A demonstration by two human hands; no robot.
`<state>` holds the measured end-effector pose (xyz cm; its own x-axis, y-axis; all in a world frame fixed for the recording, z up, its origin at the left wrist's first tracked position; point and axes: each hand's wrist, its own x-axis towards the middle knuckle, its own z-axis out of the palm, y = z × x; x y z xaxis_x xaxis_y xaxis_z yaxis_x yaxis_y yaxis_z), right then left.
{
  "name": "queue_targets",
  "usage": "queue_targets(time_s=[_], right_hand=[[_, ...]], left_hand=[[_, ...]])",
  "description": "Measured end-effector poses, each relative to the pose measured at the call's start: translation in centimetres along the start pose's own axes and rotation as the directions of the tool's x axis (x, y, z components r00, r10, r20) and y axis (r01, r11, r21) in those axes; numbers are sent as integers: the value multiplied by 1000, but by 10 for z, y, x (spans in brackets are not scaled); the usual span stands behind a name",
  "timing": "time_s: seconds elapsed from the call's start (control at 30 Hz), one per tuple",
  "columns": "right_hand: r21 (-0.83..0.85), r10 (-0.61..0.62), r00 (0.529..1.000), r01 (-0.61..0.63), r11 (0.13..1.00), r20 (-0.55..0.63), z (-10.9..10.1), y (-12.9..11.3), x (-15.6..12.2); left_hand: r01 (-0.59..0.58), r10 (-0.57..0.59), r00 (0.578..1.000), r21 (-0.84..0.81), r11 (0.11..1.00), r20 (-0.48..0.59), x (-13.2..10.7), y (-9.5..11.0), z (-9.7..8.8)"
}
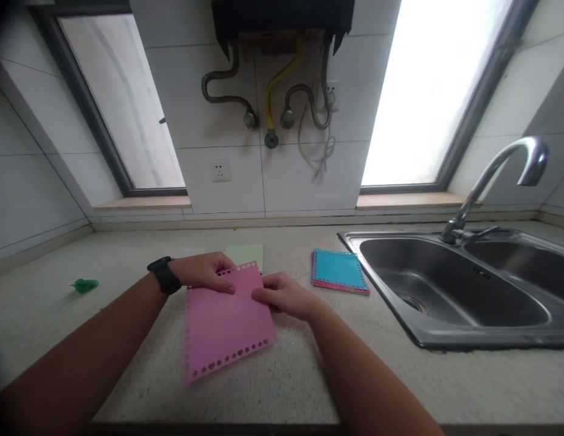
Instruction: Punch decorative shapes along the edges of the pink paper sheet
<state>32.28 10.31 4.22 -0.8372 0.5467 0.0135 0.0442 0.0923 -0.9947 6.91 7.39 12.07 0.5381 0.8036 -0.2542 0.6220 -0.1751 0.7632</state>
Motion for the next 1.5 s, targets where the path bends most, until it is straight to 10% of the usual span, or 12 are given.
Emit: queue_targets(time_s=[0.17, 0.27, 0.43, 0.73, 1.03, 1.5], right_hand=[[96, -40, 992, 51, 994, -116, -5, 6, 0], [125, -110, 945, 155, 980, -308, -7, 8, 6], [116, -270, 795, 389, 914, -544, -5, 9, 18], [75, -196, 746, 313, 947, -636, 6, 17, 26], [93, -141, 820, 229, 969, -555, 23, 20, 31], [2, -130, 796, 163, 987, -592, 13, 21, 24]], left_hand=[[-51, 27, 988, -154, 987, -151, 1, 0, -14], [-279, -1, 858, -467, 839, -514, -1, -20, -16], [-434, -123, 684, -537, 724, -719, 6, -59, 12], [-399, 139, 766, -296, 868, -627, 28, -71, 67], [-333, 65, 810, -366, 869, -583, 24, -73, 67], [-317, 80, 834, -354, 880, -546, 19, -74, 69]])
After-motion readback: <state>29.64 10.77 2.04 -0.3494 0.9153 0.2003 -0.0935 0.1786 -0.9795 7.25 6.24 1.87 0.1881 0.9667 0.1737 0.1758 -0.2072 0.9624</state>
